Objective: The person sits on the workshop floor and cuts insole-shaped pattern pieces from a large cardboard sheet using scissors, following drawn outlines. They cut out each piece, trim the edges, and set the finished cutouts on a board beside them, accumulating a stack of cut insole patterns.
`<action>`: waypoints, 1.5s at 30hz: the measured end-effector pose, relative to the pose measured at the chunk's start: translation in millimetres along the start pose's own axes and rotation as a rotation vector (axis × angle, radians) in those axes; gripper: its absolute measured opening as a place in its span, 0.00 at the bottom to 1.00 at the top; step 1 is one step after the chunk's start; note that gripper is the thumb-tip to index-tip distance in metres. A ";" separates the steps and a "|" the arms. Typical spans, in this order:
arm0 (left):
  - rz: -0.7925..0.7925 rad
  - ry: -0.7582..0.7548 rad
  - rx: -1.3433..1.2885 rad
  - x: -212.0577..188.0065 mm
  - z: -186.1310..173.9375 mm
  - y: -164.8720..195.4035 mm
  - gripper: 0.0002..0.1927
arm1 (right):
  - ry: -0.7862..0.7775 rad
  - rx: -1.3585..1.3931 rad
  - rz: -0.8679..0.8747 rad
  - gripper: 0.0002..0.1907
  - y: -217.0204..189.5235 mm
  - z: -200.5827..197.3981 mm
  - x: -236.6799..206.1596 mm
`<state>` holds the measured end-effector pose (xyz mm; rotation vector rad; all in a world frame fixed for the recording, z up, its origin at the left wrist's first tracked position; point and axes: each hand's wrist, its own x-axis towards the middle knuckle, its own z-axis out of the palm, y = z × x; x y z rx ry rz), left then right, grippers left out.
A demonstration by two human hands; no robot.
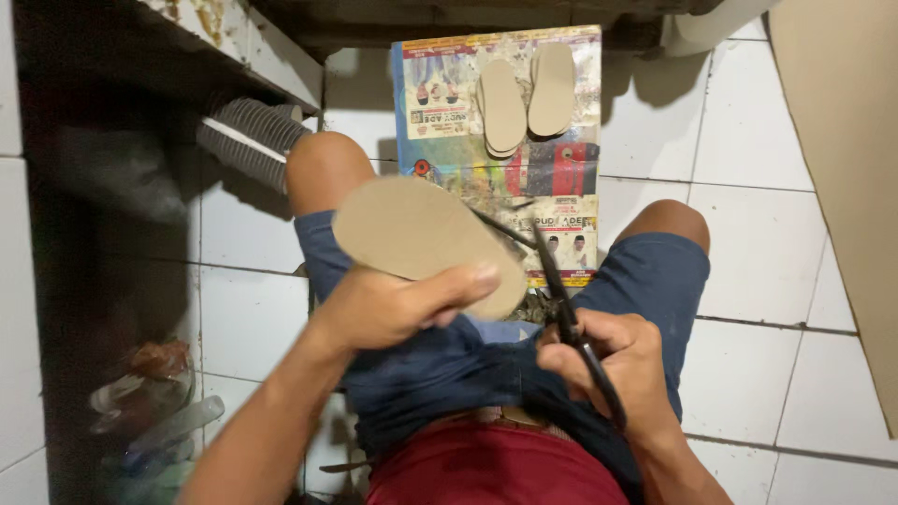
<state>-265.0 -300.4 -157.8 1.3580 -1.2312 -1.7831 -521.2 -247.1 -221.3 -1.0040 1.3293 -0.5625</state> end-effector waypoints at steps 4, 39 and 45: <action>0.751 0.447 0.795 7.9 30.5 -10.5 0.15 | -0.143 0.462 -0.207 0.16 7.2 7.3 7.0; 0.888 0.316 0.568 6.6 63.0 -48.9 0.22 | -0.028 0.774 0.034 0.15 34.1 -8.7 7.1; 0.470 0.489 0.224 30.7 69.5 -75.5 0.29 | 0.240 0.215 -0.293 0.14 18.6 -12.4 -5.2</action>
